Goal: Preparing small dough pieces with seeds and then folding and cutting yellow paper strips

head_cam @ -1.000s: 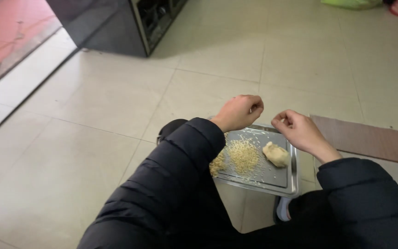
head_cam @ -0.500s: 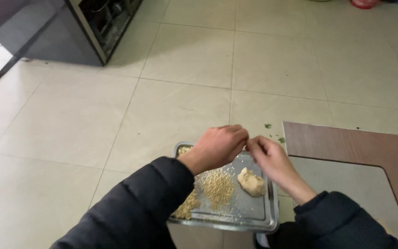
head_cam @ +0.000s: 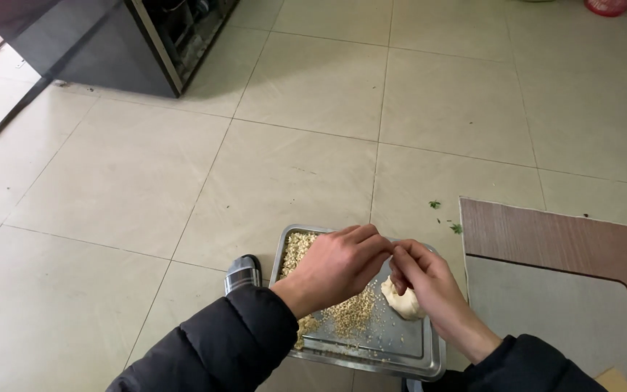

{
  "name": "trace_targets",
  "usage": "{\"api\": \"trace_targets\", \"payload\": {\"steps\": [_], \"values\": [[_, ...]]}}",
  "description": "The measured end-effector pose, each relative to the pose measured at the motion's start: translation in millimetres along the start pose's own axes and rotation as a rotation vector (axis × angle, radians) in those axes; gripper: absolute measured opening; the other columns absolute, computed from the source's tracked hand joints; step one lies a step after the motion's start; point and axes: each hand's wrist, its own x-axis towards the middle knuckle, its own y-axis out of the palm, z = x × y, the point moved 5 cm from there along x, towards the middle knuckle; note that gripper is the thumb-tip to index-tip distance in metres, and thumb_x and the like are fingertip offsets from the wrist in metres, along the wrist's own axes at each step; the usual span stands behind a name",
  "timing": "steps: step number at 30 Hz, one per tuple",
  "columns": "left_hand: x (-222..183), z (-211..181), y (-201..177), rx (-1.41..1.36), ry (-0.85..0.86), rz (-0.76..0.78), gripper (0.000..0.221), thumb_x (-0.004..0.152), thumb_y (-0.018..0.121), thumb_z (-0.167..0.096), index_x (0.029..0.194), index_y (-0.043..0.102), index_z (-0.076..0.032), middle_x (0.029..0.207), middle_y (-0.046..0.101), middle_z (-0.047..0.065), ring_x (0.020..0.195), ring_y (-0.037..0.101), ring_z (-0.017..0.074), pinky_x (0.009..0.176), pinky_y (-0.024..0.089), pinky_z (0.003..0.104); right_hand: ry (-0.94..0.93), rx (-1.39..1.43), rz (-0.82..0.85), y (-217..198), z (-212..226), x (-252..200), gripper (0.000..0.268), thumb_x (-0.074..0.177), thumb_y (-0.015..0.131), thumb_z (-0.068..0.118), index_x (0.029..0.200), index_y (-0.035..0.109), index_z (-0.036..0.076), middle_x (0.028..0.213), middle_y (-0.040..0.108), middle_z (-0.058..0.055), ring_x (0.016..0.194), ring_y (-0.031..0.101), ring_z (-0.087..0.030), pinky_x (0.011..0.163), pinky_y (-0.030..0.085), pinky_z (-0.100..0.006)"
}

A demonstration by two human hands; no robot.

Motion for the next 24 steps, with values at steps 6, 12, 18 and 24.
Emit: {"api": "trace_targets", "payload": {"steps": [6, 12, 18, 24], "values": [[-1.4, 3.5, 6.5, 0.009, 0.029, 0.011, 0.004, 0.100, 0.073, -0.007, 0.103, 0.076, -0.004, 0.096, 0.073, 0.005, 0.074, 0.069, 0.0197, 0.062, 0.057, 0.034, 0.031, -0.050, 0.052, -11.9, -7.0, 0.2, 0.024, 0.120, 0.057, 0.013, 0.109, 0.071, -0.003, 0.081, 0.058, -0.009, 0.074, 0.053, -0.018, 0.068, 0.047, -0.036], [-3.3, 5.9, 4.8, 0.002, 0.011, 0.013, 0.004, 0.100, 0.073, -0.008, 0.103, 0.074, -0.005, 0.097, 0.075, 0.006, 0.072, 0.072, 0.0238, 0.060, 0.057, 0.037, 0.082, 0.048, 0.014, -5.5, -4.2, -3.3, 0.027, 0.117, 0.061, 0.013, 0.128, 0.073, -0.009, 0.088, 0.060, -0.012, 0.078, 0.057, -0.020, 0.073, 0.051, -0.038], [1.0, 15.0, -0.3, 0.004, 0.042, 0.016, 0.005, 0.102, 0.071, -0.007, 0.103, 0.074, -0.003, 0.098, 0.075, 0.006, 0.074, 0.073, 0.0227, 0.065, 0.060, 0.035, 0.025, 0.024, 0.057, -8.1, -2.5, 11.5, 0.022, 0.117, 0.064, 0.015, 0.116, 0.072, -0.005, 0.083, 0.062, -0.011, 0.074, 0.058, -0.019, 0.069, 0.051, -0.037], [1.6, 50.1, 38.9, 0.051, 0.079, 0.047, 0.012, 0.110, 0.064, -0.019, 0.099, 0.067, -0.014, 0.084, 0.064, 0.001, 0.077, 0.077, 0.0293, 0.061, 0.060, 0.039, -0.178, -0.164, -0.050, -12.2, 5.5, 19.8, 0.016, 0.109, 0.069, 0.011, 0.098, 0.076, 0.002, 0.068, 0.058, -0.008, 0.065, 0.061, -0.019, 0.068, 0.050, -0.031]]}}
